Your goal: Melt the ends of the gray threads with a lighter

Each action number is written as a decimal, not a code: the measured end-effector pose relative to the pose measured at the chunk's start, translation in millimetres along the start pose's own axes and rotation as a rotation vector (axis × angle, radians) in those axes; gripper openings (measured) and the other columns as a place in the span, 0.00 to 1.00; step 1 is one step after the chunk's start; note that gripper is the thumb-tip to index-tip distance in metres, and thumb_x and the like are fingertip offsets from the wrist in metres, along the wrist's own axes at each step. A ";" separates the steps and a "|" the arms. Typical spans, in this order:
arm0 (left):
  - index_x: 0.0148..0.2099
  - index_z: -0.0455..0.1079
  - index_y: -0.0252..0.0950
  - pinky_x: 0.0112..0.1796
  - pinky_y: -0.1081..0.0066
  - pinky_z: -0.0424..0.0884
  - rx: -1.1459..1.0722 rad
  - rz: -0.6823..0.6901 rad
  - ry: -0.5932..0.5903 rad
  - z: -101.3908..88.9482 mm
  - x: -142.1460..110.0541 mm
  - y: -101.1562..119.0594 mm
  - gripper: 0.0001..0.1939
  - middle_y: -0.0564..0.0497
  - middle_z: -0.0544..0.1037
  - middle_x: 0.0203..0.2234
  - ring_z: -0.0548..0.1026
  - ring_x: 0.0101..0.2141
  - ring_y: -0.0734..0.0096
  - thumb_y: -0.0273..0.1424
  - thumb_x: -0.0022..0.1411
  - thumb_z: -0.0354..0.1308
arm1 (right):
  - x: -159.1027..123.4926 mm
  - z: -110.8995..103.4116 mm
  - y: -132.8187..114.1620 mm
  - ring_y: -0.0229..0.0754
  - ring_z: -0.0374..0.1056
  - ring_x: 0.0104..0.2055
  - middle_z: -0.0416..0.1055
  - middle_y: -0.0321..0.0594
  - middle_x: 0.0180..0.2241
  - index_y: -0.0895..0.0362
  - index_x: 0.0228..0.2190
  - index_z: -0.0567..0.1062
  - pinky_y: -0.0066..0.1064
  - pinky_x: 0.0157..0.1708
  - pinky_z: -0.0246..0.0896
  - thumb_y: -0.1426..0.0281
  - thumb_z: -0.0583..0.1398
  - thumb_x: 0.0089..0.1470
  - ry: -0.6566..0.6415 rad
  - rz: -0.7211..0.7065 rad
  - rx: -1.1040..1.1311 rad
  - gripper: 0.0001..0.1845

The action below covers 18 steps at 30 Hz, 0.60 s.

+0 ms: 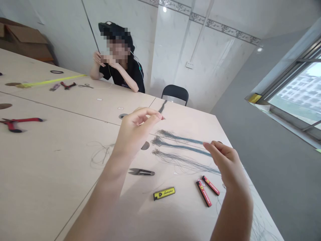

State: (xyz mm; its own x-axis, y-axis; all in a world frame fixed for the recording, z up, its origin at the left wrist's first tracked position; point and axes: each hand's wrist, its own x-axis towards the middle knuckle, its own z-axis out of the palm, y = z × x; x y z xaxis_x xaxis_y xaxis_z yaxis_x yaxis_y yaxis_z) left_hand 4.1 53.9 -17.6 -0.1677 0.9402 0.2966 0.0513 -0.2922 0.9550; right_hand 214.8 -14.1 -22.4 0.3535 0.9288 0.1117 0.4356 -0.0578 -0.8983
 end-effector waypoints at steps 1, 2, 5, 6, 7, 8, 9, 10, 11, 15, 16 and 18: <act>0.29 0.76 0.38 0.21 0.78 0.57 0.006 0.008 0.004 -0.6 0.5 -0.8 0.06 0.55 0.69 0.24 0.59 0.21 0.80 0.34 0.55 0.61 | 1.3 -3.6 2.3 0.34 0.33 0.24 0.39 0.29 0.21 0.54 0.19 0.51 0.32 0.24 0.31 0.63 0.59 0.58 0.023 0.012 -0.014 0.25; 0.29 0.76 0.38 0.21 0.78 0.57 0.012 0.014 0.005 -1.1 0.7 -1.4 0.06 0.55 0.68 0.24 0.59 0.22 0.80 0.34 0.55 0.61 | 2.9 -7.1 5.0 0.34 0.33 0.24 0.38 0.28 0.21 0.54 0.20 0.50 0.32 0.23 0.30 0.62 0.59 0.58 0.033 0.024 -0.025 0.25; 0.30 0.75 0.38 0.21 0.78 0.56 0.052 0.017 0.006 -2.7 0.8 -1.6 0.06 0.55 0.66 0.23 0.59 0.21 0.79 0.35 0.56 0.60 | 8.4 -16.5 13.9 0.34 0.33 0.23 0.38 0.28 0.20 0.54 0.19 0.51 0.31 0.22 0.30 0.59 0.60 0.57 0.019 0.031 -0.051 0.26; 0.31 0.75 0.38 0.21 0.78 0.55 0.077 0.013 0.001 -3.8 0.9 -1.2 0.07 0.55 0.66 0.22 0.59 0.21 0.79 0.36 0.56 0.60 | 10.1 -19.3 16.6 0.34 0.33 0.23 0.38 0.28 0.21 0.54 0.19 0.51 0.31 0.22 0.30 0.58 0.60 0.57 0.013 0.030 -0.061 0.26; 0.31 0.75 0.38 0.21 0.78 0.55 0.113 0.009 -0.010 -5.4 1.3 -0.6 0.08 0.55 0.66 0.23 0.60 0.22 0.78 0.37 0.56 0.60 | 11.8 -22.1 19.0 0.34 0.34 0.23 0.39 0.29 0.21 0.54 0.19 0.52 0.30 0.22 0.31 0.57 0.60 0.57 0.013 0.030 -0.072 0.26; 0.31 0.75 0.38 0.21 0.77 0.55 0.162 0.000 -0.034 -7.7 2.2 0.0 0.09 0.54 0.67 0.24 0.61 0.22 0.77 0.38 0.56 0.59 | 13.2 -25.0 21.0 0.33 0.35 0.23 0.39 0.29 0.21 0.54 0.19 0.53 0.30 0.22 0.31 0.56 0.60 0.56 0.017 0.033 -0.084 0.26; 0.32 0.75 0.37 0.22 0.77 0.55 0.225 -0.013 -0.068 -10.8 3.7 0.5 0.11 0.54 0.68 0.24 0.61 0.23 0.77 0.39 0.57 0.59 | 14.4 -28.0 22.9 0.33 0.36 0.23 0.40 0.29 0.21 0.54 0.19 0.54 0.30 0.22 0.32 0.55 0.60 0.56 0.017 0.040 -0.103 0.26; 0.31 0.74 0.37 0.23 0.76 0.56 0.296 -0.029 -0.108 -14.6 5.9 0.6 0.12 0.53 0.69 0.25 0.62 0.23 0.76 0.40 0.57 0.58 | 15.5 -31.2 24.6 0.33 0.36 0.23 0.40 0.29 0.21 0.54 0.19 0.56 0.29 0.23 0.32 0.53 0.60 0.56 0.004 0.050 -0.129 0.26; 0.32 0.74 0.36 0.24 0.75 0.57 0.371 -0.049 -0.154 -19.1 8.7 0.1 0.12 0.53 0.70 0.26 0.63 0.24 0.75 0.40 0.57 0.57 | 16.5 -34.7 26.4 0.33 0.36 0.22 0.40 0.29 0.20 0.55 0.19 0.58 0.29 0.23 0.32 0.52 0.60 0.55 -0.020 0.066 -0.163 0.26; 0.35 0.74 0.37 0.27 0.73 0.57 0.643 -0.195 -0.293 -40.7 25.6 -11.4 0.13 0.52 0.72 0.29 0.64 0.25 0.74 0.41 0.58 0.55 | 20.9 -51.1 37.4 0.34 0.38 0.21 0.40 0.28 0.19 0.55 0.19 0.65 0.29 0.23 0.33 0.45 0.60 0.53 -0.154 0.148 -0.329 0.27; 0.36 0.73 0.37 0.27 0.73 0.57 0.717 -0.239 -0.320 -46.1 30.8 -17.0 0.13 0.52 0.71 0.29 0.63 0.25 0.73 0.40 0.59 0.54 | 22.4 -55.7 41.6 0.34 0.38 0.22 0.41 0.29 0.19 0.55 0.19 0.66 0.29 0.24 0.34 0.44 0.60 0.52 -0.162 0.162 -0.370 0.28; 0.32 0.69 0.37 0.27 0.72 0.55 0.879 -0.314 -0.376 -55.3 41.2 -30.7 0.09 0.52 0.68 0.27 0.61 0.24 0.73 0.36 0.59 0.52 | 26.1 -65.3 51.6 0.35 0.40 0.22 0.42 0.29 0.19 0.55 0.19 0.68 0.30 0.24 0.37 0.44 0.59 0.51 -0.145 0.194 -0.465 0.27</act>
State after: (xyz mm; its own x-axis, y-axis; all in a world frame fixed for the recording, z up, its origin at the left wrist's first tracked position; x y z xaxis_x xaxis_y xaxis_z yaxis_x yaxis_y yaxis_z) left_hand -58.9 92.0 -34.7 0.0160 0.9911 -0.1324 0.7918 0.0683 0.6070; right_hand 300.6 -16.7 -38.0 0.3602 0.9242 -0.1270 0.7066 -0.3592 -0.6096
